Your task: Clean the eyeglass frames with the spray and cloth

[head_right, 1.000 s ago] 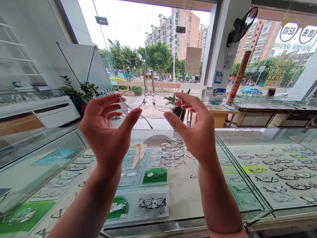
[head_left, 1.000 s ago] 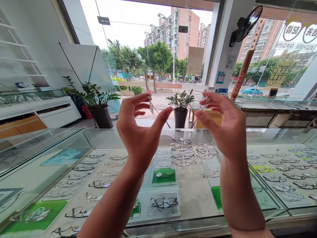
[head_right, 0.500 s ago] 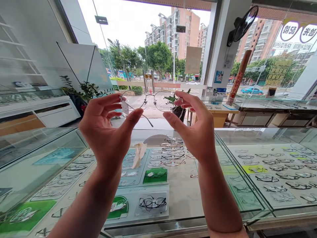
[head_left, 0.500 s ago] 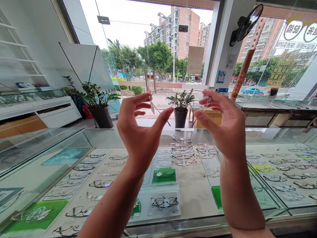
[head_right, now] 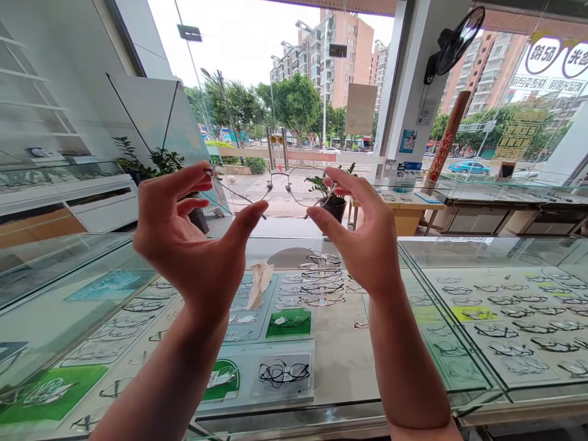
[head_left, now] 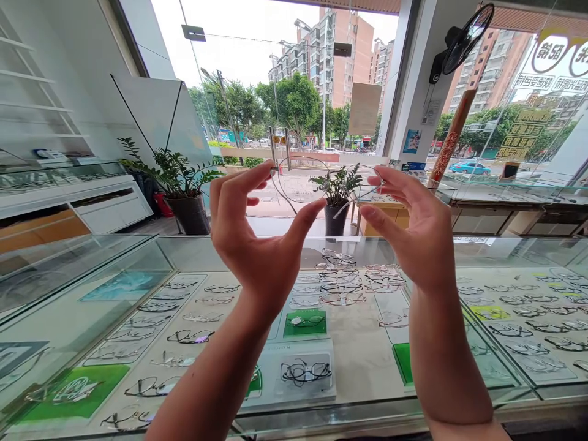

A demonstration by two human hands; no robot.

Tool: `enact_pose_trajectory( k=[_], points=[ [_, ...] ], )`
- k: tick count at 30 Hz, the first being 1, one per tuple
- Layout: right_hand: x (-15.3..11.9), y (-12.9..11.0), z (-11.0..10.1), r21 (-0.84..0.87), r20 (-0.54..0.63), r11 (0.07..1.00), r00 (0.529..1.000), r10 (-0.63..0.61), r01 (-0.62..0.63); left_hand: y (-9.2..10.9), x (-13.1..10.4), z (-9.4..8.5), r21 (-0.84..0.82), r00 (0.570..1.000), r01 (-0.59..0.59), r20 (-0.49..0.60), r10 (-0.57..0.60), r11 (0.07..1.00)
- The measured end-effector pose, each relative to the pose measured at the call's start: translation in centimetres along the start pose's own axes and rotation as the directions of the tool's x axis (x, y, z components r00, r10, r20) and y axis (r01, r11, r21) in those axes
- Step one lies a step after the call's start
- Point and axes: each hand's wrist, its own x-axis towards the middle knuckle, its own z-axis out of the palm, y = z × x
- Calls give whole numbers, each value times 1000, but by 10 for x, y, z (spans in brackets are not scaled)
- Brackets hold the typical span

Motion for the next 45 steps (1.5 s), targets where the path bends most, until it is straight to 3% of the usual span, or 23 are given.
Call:
enact_pose_trajectory(
  k=[13,26,45],
  points=[
    [-1,-4,-6,-18,-71,998,995,-66,65,-1,4,2,72,991,99,84,-105,993],
    [-2,-1,0,-13,-23,999,999,-34,33,1,4,0,73,998,51,24,-53,996],
    [-2,-4,3,16,-31,1000,1000,1,-1,-4,4,3,58,999,44,22,-46,997]
  ],
)
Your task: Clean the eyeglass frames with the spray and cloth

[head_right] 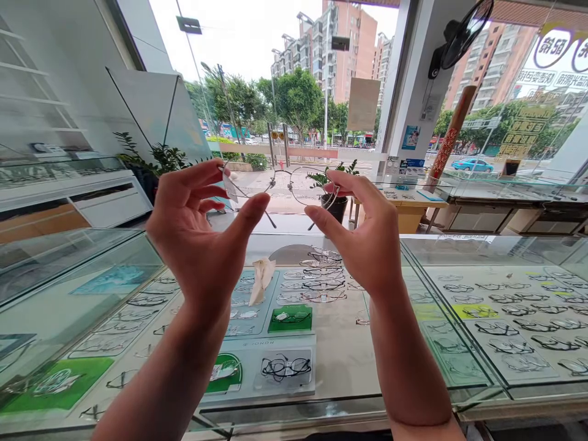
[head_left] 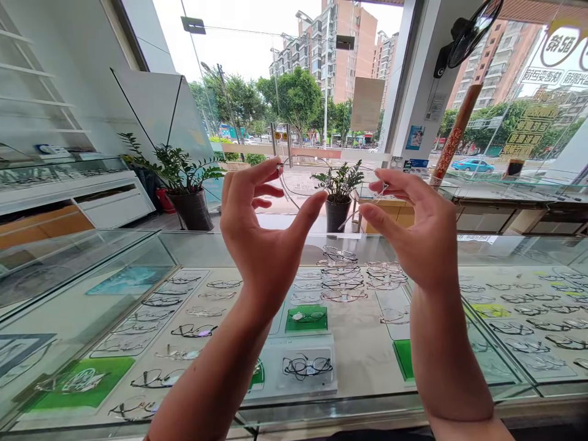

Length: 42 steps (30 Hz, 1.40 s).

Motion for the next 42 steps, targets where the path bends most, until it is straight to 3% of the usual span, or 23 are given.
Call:
enact_pose_trajectory(
  k=[42],
  points=[
    [-1,0,1,-49,-6,999,1000,6,-6,2,-3,2,1,998,60,-2,-60,998]
  ],
)
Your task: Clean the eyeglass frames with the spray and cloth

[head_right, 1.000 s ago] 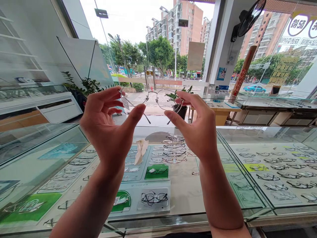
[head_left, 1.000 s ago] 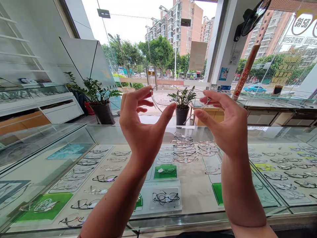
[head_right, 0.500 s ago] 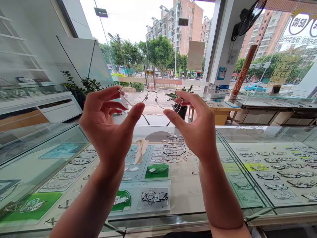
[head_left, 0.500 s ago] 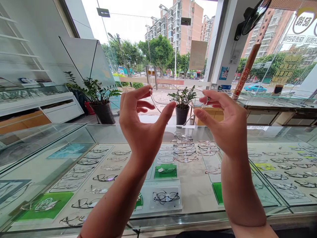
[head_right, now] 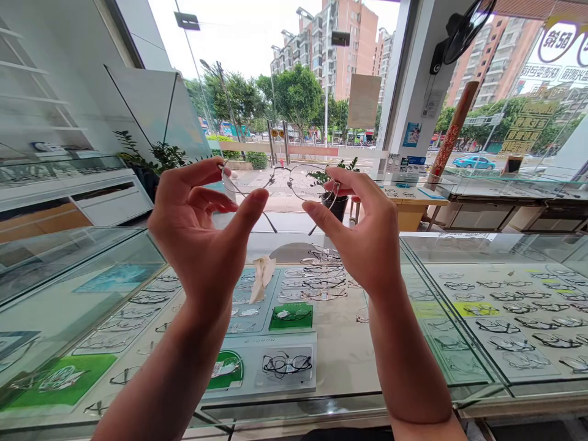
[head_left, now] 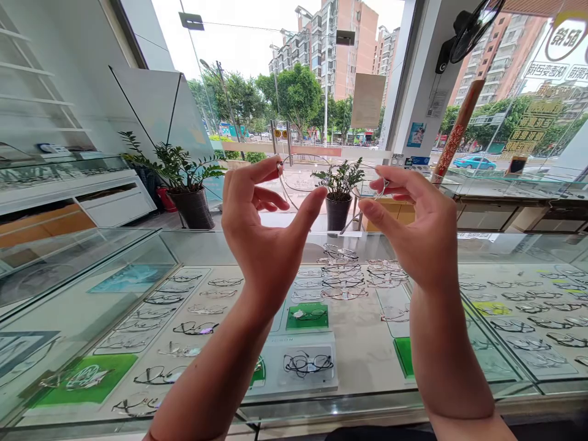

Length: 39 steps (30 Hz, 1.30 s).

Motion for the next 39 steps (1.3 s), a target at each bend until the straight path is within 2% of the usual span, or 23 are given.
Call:
enact_pose_trajectory(
  k=[14,22,28,34,39],
  points=[
    [-1,-1,0,-27,10,1000,1000,-6,7,-2,1,1,42,999,-51,-11,51,998],
    [-1,-1,2,-28,-3,1000,1000,7,-7,-1,0,0,-2,1000,-19,3,19,1000],
    [-1,-3,3,-12,-4,999,999,32,-32,1,0,-1,36,1000,-27,-4,27,999],
    [-2,-3,4,-22,-10,999,1000,27,-27,-1,1,-1,-39,1000,-17,-2,17,999],
    [-2,-4,7,-36,-25,999,999,29,-30,0,0,2,-91,997,-57,-47,53,994]
  ],
)
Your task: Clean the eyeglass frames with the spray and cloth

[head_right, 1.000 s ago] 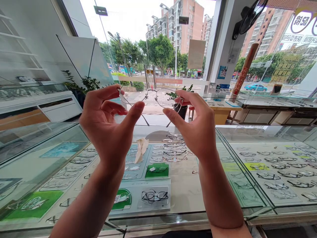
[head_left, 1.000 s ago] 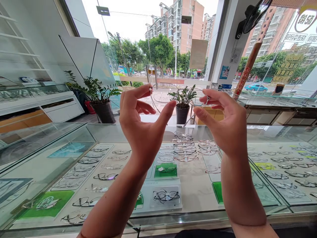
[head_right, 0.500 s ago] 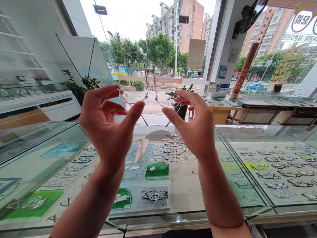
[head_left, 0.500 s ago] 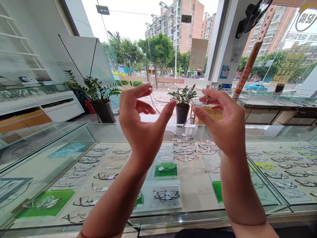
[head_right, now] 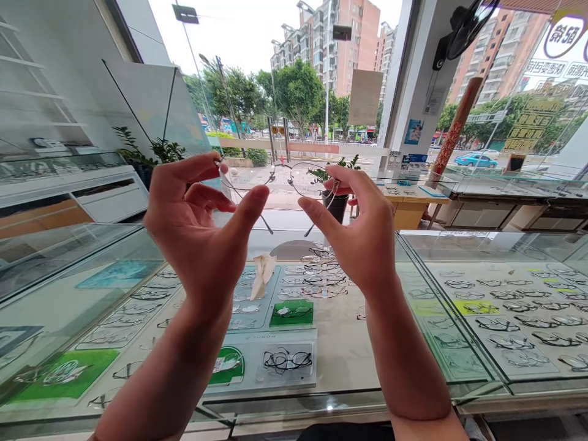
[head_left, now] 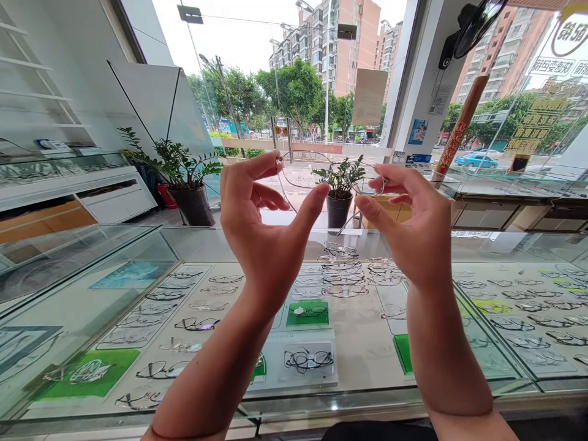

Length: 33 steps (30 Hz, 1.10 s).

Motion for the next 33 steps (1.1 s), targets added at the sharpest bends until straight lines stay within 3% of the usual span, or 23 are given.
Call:
enact_pose_trajectory(
  k=[5,8,12,17,20,25,33],
  points=[
    [-4,-8,10,79,40,997,999,9,-12,6,-9,6,-53,997,10,82,-6,999],
    [-9,-12,15,133,68,988,995,71,-80,8,-10,6,-88,997,46,58,-41,995],
    [-8,-9,14,95,113,990,989,93,-104,4,-3,0,-74,993,67,101,-59,995],
    [-1,0,4,-56,99,998,995,22,-16,1,4,-6,-18,949,122,295,-111,992],
    [1,0,0,-140,76,989,996,-36,46,4,5,-8,22,923,146,356,-144,989],
    [3,-2,-2,-215,56,966,990,-133,142,7,4,-9,58,917,120,377,-133,991],
    [3,-5,-6,-273,18,943,981,-192,190,10,2,-8,53,917,117,378,-128,992]
  ],
)
